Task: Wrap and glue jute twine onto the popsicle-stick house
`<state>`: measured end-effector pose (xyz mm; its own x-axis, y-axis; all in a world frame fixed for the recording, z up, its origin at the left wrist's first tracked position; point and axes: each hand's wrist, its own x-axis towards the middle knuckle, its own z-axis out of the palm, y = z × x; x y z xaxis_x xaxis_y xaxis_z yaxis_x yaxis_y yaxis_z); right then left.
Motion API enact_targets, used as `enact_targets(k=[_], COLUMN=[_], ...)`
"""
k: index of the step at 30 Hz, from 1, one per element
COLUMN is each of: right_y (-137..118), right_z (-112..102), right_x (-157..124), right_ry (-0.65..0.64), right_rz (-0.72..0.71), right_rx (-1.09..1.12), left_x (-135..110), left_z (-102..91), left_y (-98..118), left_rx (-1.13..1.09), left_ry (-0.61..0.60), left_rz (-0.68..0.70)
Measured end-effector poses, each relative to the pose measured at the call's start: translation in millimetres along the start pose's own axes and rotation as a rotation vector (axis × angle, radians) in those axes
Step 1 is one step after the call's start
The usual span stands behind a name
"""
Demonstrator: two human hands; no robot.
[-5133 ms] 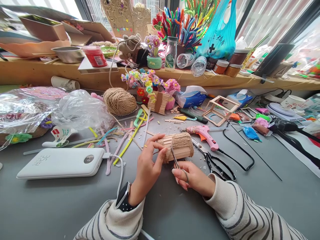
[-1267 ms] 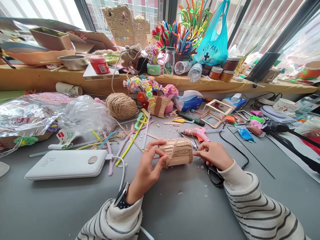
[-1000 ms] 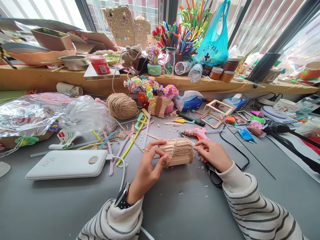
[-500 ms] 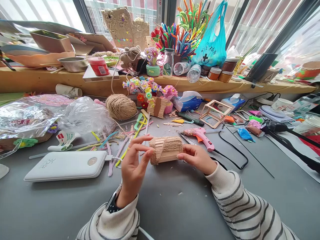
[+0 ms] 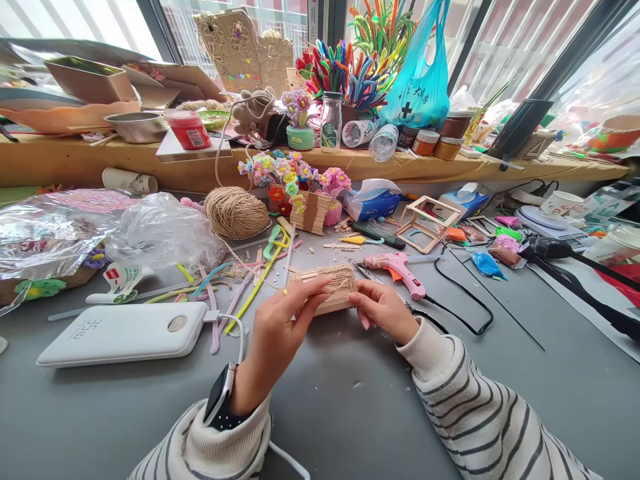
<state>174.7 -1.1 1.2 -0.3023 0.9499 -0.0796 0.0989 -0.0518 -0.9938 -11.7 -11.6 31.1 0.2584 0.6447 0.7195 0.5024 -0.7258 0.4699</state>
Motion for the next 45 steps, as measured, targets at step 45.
enact_targets(k=[45], right_y=[1], right_z=[7], right_x=[-3], right_ry=[0.142], right_rz=[-0.032], right_rx=[-0.053], left_x=[-13], left_z=[-0.7], left_y=[-18], left_rx=[0.343], left_ry=[0.107], left_rz=[0.172])
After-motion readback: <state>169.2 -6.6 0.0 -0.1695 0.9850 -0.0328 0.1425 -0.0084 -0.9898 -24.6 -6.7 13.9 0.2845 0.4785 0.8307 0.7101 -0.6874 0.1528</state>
